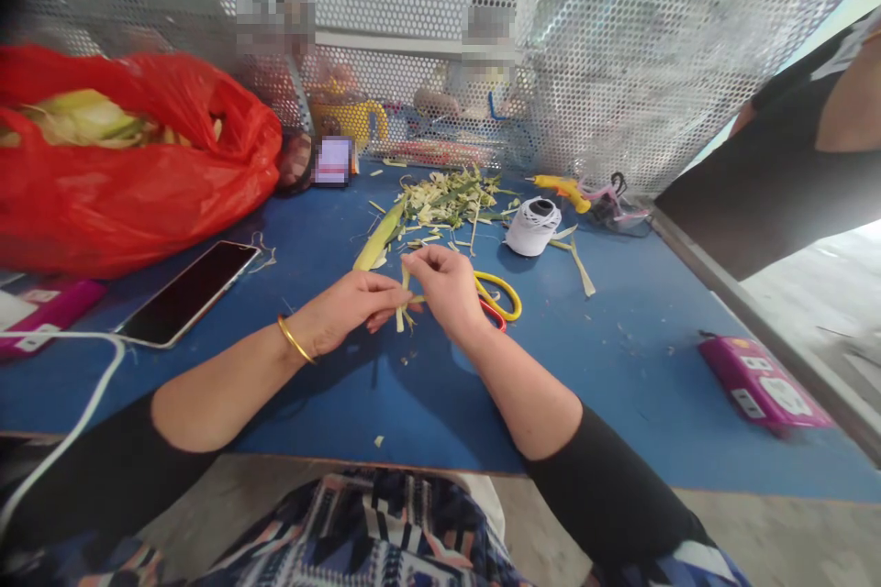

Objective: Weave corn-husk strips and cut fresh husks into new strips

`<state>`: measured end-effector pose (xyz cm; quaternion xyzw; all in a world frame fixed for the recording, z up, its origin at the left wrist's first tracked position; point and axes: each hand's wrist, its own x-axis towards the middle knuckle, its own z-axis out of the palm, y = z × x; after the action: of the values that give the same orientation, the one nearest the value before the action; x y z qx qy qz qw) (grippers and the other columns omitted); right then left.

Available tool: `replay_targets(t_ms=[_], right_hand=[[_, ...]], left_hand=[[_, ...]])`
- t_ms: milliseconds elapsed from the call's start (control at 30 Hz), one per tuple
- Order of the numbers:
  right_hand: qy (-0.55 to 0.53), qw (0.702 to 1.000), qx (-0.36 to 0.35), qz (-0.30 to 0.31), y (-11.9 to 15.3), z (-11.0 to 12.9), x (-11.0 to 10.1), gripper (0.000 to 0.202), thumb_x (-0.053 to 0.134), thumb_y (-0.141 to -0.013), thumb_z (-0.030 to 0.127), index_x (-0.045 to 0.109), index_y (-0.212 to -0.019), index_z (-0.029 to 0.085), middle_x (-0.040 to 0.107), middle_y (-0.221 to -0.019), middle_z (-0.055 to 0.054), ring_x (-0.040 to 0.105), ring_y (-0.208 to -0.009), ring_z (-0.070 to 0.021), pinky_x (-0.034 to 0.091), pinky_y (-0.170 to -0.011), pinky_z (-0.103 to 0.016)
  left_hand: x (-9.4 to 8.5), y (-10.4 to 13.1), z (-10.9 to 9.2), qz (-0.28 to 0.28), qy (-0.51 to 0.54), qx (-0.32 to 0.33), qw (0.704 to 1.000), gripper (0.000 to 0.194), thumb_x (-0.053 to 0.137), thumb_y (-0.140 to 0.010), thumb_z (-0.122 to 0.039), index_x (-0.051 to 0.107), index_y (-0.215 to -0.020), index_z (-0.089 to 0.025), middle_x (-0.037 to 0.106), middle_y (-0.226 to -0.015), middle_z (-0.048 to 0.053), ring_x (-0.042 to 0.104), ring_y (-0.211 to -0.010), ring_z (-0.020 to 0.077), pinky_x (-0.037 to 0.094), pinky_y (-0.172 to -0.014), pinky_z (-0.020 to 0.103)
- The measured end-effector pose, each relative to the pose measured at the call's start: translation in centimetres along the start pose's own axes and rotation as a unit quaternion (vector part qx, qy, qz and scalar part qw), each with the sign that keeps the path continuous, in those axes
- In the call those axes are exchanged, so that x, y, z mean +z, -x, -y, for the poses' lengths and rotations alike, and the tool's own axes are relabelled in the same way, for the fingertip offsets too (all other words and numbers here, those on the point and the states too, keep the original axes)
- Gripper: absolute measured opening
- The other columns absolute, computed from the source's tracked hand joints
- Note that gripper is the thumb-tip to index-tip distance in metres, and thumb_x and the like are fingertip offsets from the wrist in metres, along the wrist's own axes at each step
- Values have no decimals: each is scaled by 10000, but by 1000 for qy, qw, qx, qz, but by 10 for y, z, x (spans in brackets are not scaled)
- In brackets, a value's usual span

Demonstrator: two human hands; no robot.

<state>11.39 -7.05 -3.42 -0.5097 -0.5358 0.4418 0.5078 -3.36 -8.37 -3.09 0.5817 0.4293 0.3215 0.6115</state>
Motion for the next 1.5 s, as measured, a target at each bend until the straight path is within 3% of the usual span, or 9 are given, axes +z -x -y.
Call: replay_targets(t_ms=[167,300,400,700,900,967,1100,1300,1500], right_hand=[[-21,999,39,-19,-12,5,-14,439,745,-670,621,666,-679,190,656,-708,-16,584,-679,-144,456,-643,-271],[-43,995,51,77,-10,0,-14,426,805,-639,581,641,-630,188,622,-635,1,556,-630,-130,454,-662,-279],[-46,994,29,93,-6,-3,-10,360,798,-645,496,621,-577,190,597,-585,12,502,-590,-112,421,-636,-273],[-22,999,-40,-11,-5,-5,-2,257,692,-656,401,564,-543,208,535,-542,30,469,-582,-122,393,-609,-279],[4,994,-22,-105,-9,1,-9,202,627,-681,400,658,-663,201,628,-628,6,559,-632,-151,429,-638,-289],[16,997,-16,-68,-4,4,-6,188,642,-667,386,655,-632,202,629,-611,5,569,-619,-153,438,-638,-292],[40,997,13,71,10,5,6,261,702,-670,446,721,-652,186,660,-616,-9,589,-638,-161,448,-652,-301],[-54,994,64,65,15,-3,15,334,812,-605,504,721,-615,183,687,-625,-27,613,-669,-171,490,-760,-347],[-128,986,44,99,15,-8,14,263,799,-642,449,707,-621,203,693,-693,-27,626,-796,-195,459,-898,-374]], left_hand=[[-5,-2,-5,-61,109,-21,992,401,701,-794,-532,727,-689,-146,547,-522,7,415,-445,77,313,-458,231],[-6,-3,-6,-75,125,-37,989,396,685,-829,-500,713,-680,-135,632,-569,56,471,-445,80,327,-450,230],[-5,-3,-4,-68,103,-43,991,294,729,-805,-408,719,-694,-136,653,-564,53,493,-442,77,334,-450,219],[-4,-6,2,-62,117,-48,990,196,788,-754,-328,755,-735,-136,715,-607,67,649,-540,132,472,-564,234],[-10,-5,-4,-104,210,25,972,226,801,-728,-256,789,-937,-170,795,-898,98,738,-835,201,544,-781,296],[-11,-6,-5,-123,215,49,968,212,779,-727,-213,795,-934,-169,796,-931,97,733,-913,213,541,-819,301],[-9,-9,-2,-138,203,80,966,146,769,-710,-243,806,-815,-150,789,-1008,110,715,-956,234,544,-841,323],[-2,-11,4,-143,188,90,968,159,793,-667,-284,797,-750,-150,792,-918,95,706,-942,234,544,-827,320],[-2,-12,1,-159,188,93,965,225,858,-609,-274,794,-775,-136,782,-868,91,696,-835,203,549,-776,316]])
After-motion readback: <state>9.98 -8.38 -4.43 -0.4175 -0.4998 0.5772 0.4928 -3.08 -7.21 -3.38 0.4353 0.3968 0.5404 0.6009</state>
